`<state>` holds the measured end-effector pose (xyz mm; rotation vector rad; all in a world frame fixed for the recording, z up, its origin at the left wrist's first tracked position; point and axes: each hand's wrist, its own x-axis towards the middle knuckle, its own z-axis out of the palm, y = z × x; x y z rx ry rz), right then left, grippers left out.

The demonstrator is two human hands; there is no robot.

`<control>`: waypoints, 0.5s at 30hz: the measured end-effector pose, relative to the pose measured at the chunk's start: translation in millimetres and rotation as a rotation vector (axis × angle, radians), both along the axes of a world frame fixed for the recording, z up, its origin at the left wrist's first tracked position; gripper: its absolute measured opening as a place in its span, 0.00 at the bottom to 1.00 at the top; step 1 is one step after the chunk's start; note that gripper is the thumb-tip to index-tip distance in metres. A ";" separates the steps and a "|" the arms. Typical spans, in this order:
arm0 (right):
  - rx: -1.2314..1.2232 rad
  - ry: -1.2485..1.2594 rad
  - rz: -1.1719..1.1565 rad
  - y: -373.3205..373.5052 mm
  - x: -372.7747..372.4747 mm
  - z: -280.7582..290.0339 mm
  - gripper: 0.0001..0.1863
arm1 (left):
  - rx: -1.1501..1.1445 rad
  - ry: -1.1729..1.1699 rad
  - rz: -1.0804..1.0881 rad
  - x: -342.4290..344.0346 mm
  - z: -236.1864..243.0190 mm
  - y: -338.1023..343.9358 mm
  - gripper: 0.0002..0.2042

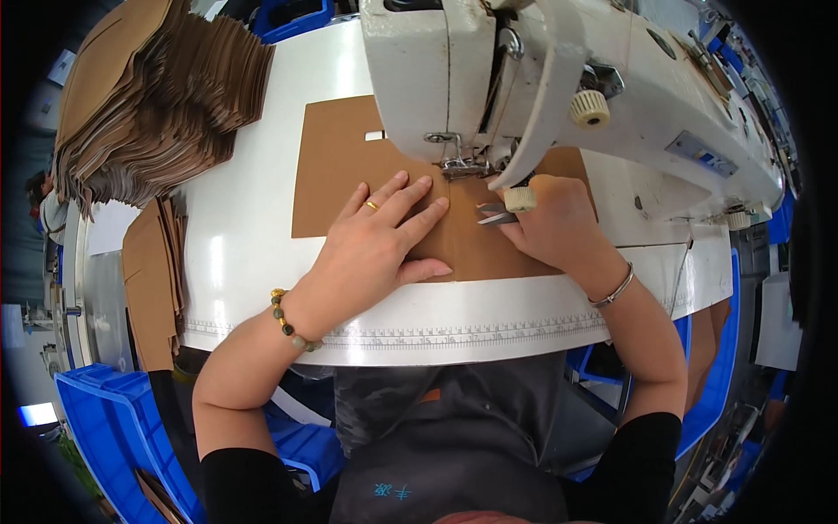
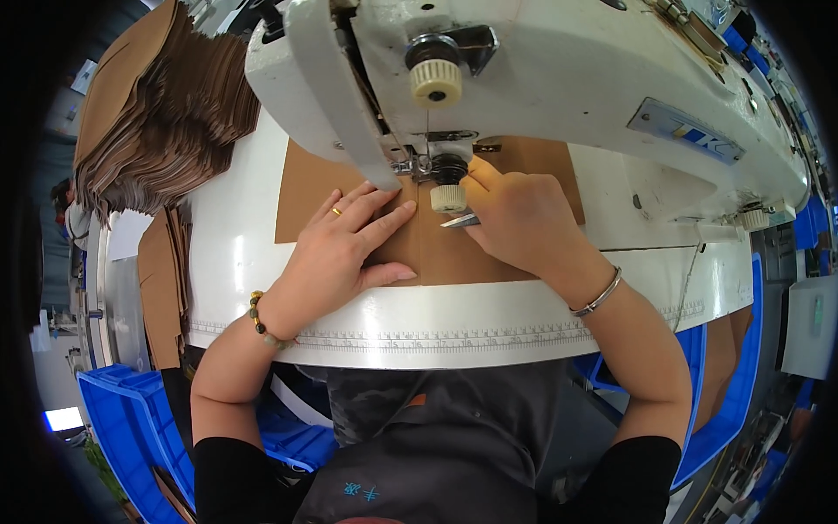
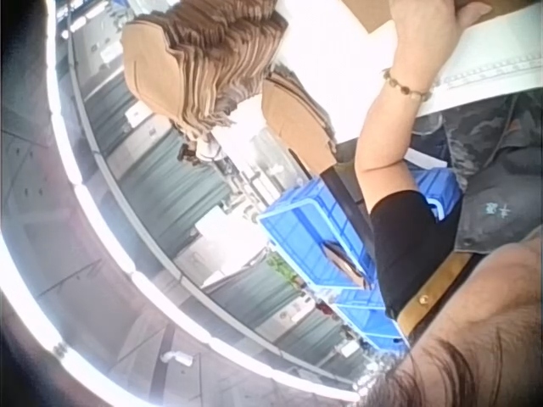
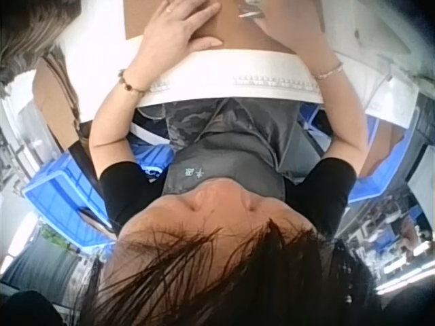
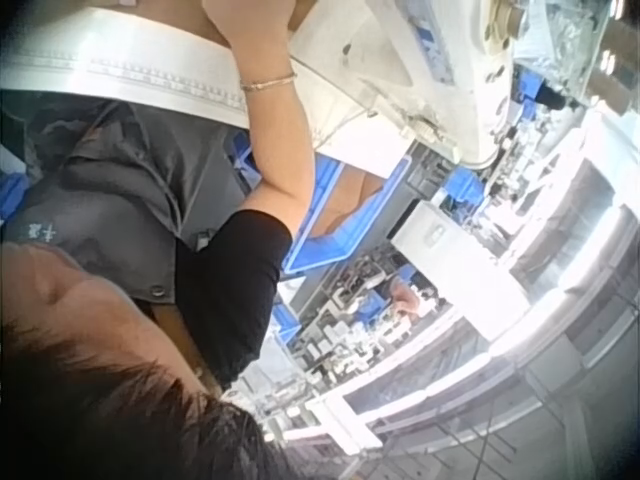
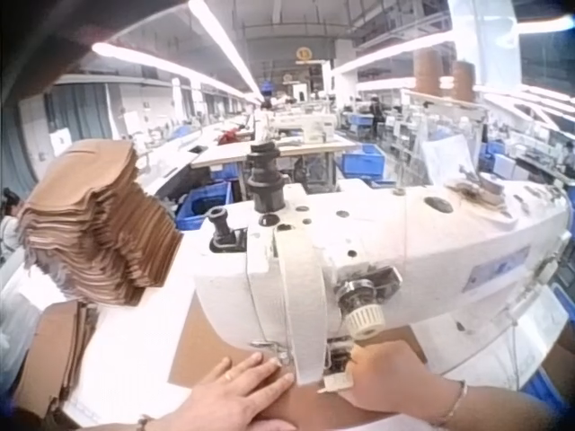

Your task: Sewing small components onto larger flat material using an industrial sewing machine.

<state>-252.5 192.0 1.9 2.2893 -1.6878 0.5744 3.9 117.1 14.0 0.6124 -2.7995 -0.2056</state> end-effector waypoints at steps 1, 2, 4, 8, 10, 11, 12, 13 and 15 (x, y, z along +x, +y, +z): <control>0.059 -0.055 0.001 -0.6 0.1 5.7 0.15 | 0.000 -0.001 0.001 -0.2 0.0 0.1 0.34; 0.117 -0.109 0.001 -1.5 0.0 9.1 0.16 | -0.002 -0.007 0.002 -0.7 0.0 0.2 0.34; 0.116 -0.123 0.043 -7.2 -4.9 8.6 0.15 | -0.003 -0.019 0.001 -0.8 0.7 0.5 0.34; 0.172 -0.165 0.046 -9.0 -0.1 15.3 0.09 | -0.010 -0.005 -0.004 -1.3 1.4 0.0 0.35; 0.168 -0.154 0.042 -9.8 -0.1 14.7 0.08 | -0.010 -0.005 -0.005 -1.7 1.6 -0.1 0.35; 0.163 -0.141 0.040 -9.9 -0.2 14.6 0.07 | -0.013 -0.004 -0.008 -1.8 1.3 -0.3 0.35; 0.162 -0.142 0.040 -9.7 0.6 14.6 0.07 | -0.017 -0.003 -0.010 -1.6 1.2 -0.6 0.35; 0.141 -0.156 0.046 -9.1 1.6 14.7 0.06 | -0.018 -0.004 -0.009 -1.5 1.4 -0.7 0.35; 0.119 -0.169 0.053 -9.4 1.7 13.8 0.05 | -0.009 -0.004 -0.007 -1.3 1.8 -0.4 0.35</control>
